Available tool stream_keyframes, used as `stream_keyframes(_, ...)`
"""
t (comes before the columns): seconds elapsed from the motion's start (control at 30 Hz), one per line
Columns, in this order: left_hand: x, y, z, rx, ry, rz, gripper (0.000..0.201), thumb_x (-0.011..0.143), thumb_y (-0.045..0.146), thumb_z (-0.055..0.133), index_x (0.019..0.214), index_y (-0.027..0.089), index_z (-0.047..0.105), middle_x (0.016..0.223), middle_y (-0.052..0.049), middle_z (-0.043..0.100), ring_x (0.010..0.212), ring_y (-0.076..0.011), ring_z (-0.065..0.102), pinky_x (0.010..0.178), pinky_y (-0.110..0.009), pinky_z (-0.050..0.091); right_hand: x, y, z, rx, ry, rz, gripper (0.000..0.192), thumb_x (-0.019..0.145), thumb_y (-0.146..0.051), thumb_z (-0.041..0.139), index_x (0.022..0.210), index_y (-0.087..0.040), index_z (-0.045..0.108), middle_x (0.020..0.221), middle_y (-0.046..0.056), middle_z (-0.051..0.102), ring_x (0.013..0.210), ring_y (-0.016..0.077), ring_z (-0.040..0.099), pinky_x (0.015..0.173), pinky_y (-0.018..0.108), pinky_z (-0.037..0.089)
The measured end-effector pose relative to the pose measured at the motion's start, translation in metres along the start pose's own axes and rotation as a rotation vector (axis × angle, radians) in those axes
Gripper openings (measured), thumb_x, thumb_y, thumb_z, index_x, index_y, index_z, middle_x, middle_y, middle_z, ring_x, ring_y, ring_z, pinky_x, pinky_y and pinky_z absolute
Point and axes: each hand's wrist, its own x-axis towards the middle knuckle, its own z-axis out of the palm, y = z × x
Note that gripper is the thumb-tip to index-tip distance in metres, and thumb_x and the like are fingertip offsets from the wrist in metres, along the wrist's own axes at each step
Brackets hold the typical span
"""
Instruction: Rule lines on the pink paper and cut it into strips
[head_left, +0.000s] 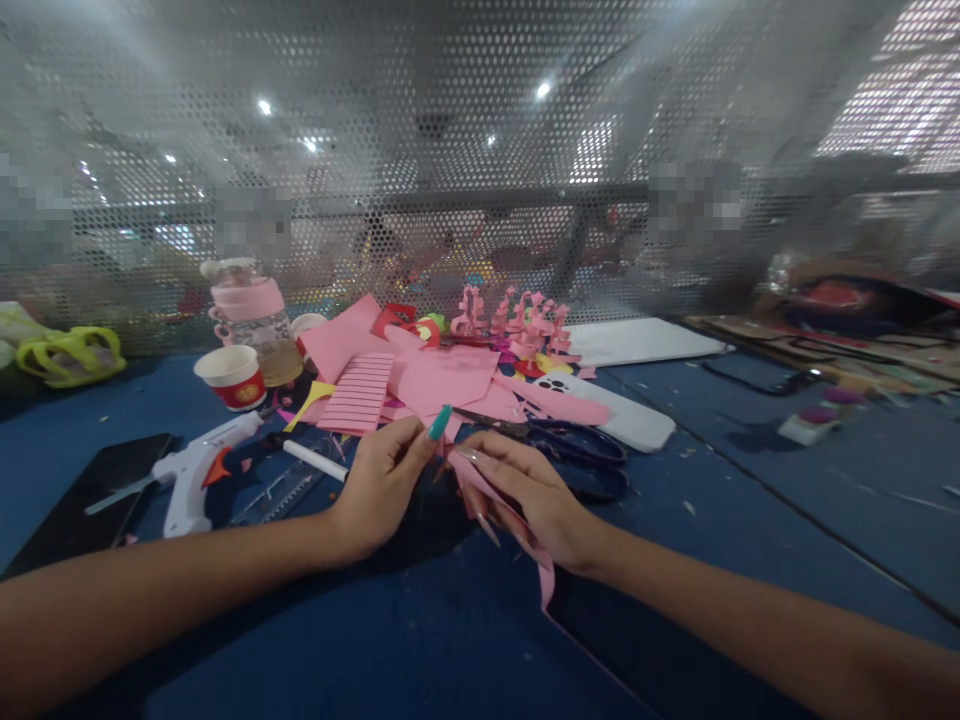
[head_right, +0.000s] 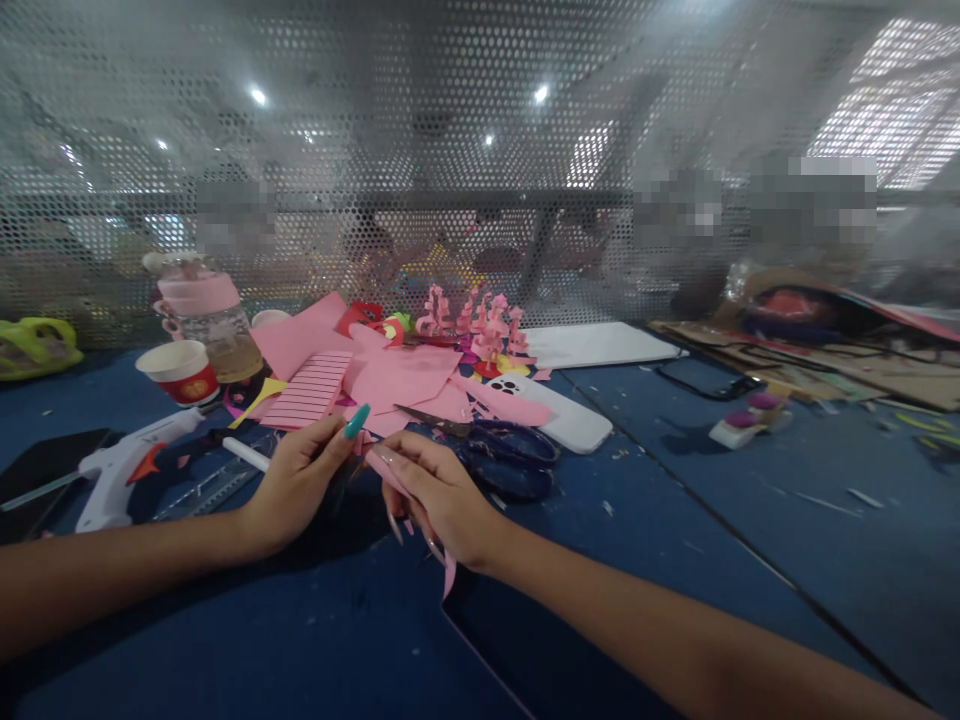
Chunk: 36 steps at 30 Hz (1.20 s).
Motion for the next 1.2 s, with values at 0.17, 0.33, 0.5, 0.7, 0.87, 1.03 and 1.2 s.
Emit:
stream_keyframes(0.17,0.0016,-0.0012,0.0009,-0.024,-0.009,-0.013,0.032,0.084,0.038,0.045,0.059,0.018,0.046,0.052,0.005,0.040,0.047,-0.0084,0.033,0.044,-0.021,0.026,0.0003,-0.0009,0.0014,0.021,-0.030,0.012,0.033,0.077,-0.050,0.054,0.083,-0.018,0.048,0.039,-0.011,0.046,0.024,0.0027,0.027,0.025,0.015,0.019)
stream_keyframes(0.33,0.0005,-0.0037,0.0010,-0.064,-0.031,-0.059,0.031,0.083,0.041,0.045,0.062,0.018,0.047,0.053,0.005,0.041,0.046,-0.0082,0.033,0.043,-0.021,0.025,-0.0006,-0.0009,0.0027,0.024,-0.008,0.037,0.033,0.077,-0.052,0.053,0.084,-0.020,0.046,0.035,-0.015,0.037,0.022,0.0024,0.020,0.025,0.015,0.017)
stream_keyframes(0.5,-0.0002,-0.0030,0.0010,-0.064,-0.045,-0.063,0.031,0.083,0.041,0.045,0.063,0.018,0.047,0.053,0.006,0.040,0.046,-0.0085,0.033,0.044,-0.021,0.025,-0.0007,-0.0019,0.0046,0.005,0.022,0.008,0.033,0.078,-0.051,0.054,0.082,-0.019,0.046,0.034,-0.016,0.032,0.023,0.0020,0.020,0.026,0.015,0.017)
stream_keyframes(0.7,0.0037,-0.0048,0.0023,-0.091,-0.080,-0.091,0.028,0.083,0.043,0.047,0.070,0.019,0.050,0.055,0.006,0.043,0.048,-0.0097,0.041,0.047,-0.022,0.032,0.0001,-0.0026,0.0045,0.001,0.022,0.003,0.032,0.078,-0.050,0.053,0.086,-0.019,0.047,0.035,-0.016,0.032,0.024,0.0024,0.019,0.027,0.017,0.017)
stream_keyframes(0.87,0.0063,-0.0054,0.0040,-0.180,-0.121,-0.028,0.027,0.084,0.041,0.047,0.080,0.017,0.059,0.060,0.005,0.045,0.055,-0.0100,0.041,0.054,-0.022,0.035,0.0005,-0.0025,0.0044,-0.007,0.020,0.019,0.032,0.078,-0.051,0.053,0.085,-0.020,0.047,0.035,-0.016,0.031,0.024,0.0025,0.019,0.028,0.017,0.017)
stream_keyframes(1.03,0.0060,-0.0015,0.0044,-0.218,-0.064,-0.048,0.027,0.079,0.042,0.055,0.076,0.016,0.064,0.061,0.003,0.049,0.058,-0.0104,0.043,0.053,-0.021,0.036,0.0019,-0.0043,0.0054,0.010,0.016,0.030,0.033,0.075,-0.051,0.056,0.084,-0.020,0.048,0.034,-0.016,0.032,0.024,0.0023,0.020,0.028,0.017,0.018)
stream_keyframes(1.2,0.0057,-0.0001,0.0042,-0.254,-0.018,-0.055,0.023,0.076,0.038,0.060,0.072,0.016,0.066,0.059,0.002,0.055,0.056,-0.0103,0.047,0.054,-0.020,0.040,0.0032,-0.0040,0.0042,0.024,0.024,0.033,0.034,0.074,-0.050,0.058,0.082,-0.018,0.051,0.032,-0.015,0.034,0.023,0.0023,0.021,0.028,0.017,0.016)
